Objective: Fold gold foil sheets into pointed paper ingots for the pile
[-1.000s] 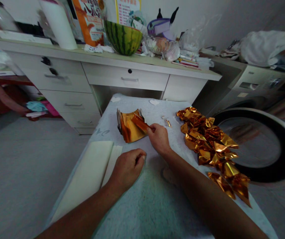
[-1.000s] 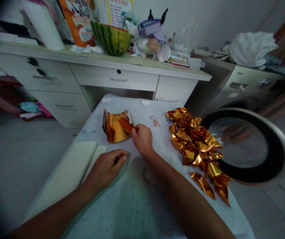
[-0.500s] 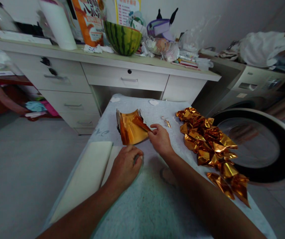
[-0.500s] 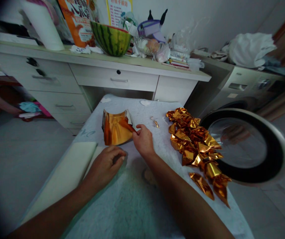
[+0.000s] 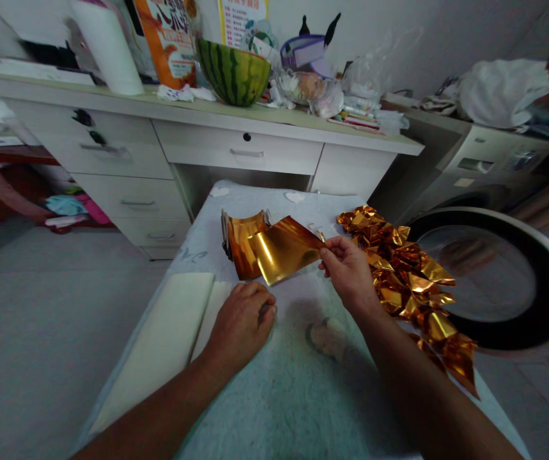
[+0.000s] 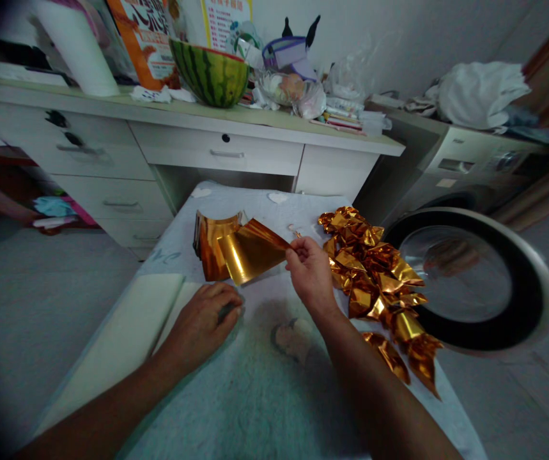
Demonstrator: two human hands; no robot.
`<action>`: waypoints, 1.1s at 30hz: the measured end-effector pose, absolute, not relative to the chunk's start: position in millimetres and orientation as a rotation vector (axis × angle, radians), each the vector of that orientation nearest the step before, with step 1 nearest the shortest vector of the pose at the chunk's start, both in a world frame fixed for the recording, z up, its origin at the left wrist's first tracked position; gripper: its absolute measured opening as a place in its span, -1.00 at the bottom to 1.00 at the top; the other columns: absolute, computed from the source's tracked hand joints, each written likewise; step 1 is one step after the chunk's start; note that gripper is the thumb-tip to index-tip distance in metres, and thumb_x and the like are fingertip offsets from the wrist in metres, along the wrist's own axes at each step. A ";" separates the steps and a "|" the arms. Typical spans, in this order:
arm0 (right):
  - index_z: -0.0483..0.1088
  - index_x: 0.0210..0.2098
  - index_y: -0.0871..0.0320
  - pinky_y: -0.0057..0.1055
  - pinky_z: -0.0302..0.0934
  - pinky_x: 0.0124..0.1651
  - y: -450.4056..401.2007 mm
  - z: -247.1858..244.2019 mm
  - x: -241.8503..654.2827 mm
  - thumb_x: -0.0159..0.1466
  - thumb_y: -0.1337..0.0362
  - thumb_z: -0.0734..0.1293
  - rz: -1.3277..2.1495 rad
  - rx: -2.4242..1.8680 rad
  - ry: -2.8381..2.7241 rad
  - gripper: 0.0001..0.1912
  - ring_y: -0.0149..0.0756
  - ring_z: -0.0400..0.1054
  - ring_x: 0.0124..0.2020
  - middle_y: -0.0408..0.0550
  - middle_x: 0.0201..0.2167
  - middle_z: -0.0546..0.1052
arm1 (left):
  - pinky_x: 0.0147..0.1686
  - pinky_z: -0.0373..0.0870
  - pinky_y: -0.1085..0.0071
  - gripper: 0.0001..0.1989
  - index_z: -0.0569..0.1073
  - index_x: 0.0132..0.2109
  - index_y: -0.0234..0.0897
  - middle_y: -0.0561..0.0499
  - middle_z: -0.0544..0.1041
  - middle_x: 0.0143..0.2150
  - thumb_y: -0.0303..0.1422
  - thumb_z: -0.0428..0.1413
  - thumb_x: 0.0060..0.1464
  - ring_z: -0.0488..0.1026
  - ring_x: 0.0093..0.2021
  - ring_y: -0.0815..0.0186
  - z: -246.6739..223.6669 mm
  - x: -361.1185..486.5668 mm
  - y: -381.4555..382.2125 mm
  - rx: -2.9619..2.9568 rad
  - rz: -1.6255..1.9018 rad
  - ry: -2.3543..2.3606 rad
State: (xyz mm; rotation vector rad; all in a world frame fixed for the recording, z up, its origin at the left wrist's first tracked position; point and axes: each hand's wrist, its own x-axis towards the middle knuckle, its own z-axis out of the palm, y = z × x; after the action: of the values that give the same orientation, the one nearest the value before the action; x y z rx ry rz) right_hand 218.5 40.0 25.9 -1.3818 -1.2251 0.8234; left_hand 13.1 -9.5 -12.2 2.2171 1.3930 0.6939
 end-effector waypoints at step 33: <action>0.34 -0.36 0.10 -0.50 0.05 -0.44 12.9 -14.2 253.9 0.17 0.09 0.38 1.250 -1.306 -1.277 -0.77 -0.44 0.20 -0.53 -0.26 -0.52 0.36 | -0.11 0.47 0.22 -0.61 0.39 0.14 -0.26 -0.10 0.57 -0.04 -0.28 0.00 0.20 0.54 -0.16 0.21 -15.3 16.4 -1.4 1.599 0.774 1.242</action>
State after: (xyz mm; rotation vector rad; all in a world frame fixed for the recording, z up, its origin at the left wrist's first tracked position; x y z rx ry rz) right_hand 253.9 12.9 -14.2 -1.3064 -1.2765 1.2498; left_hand 16.4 -1.4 -15.3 1.5988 1.2423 0.7741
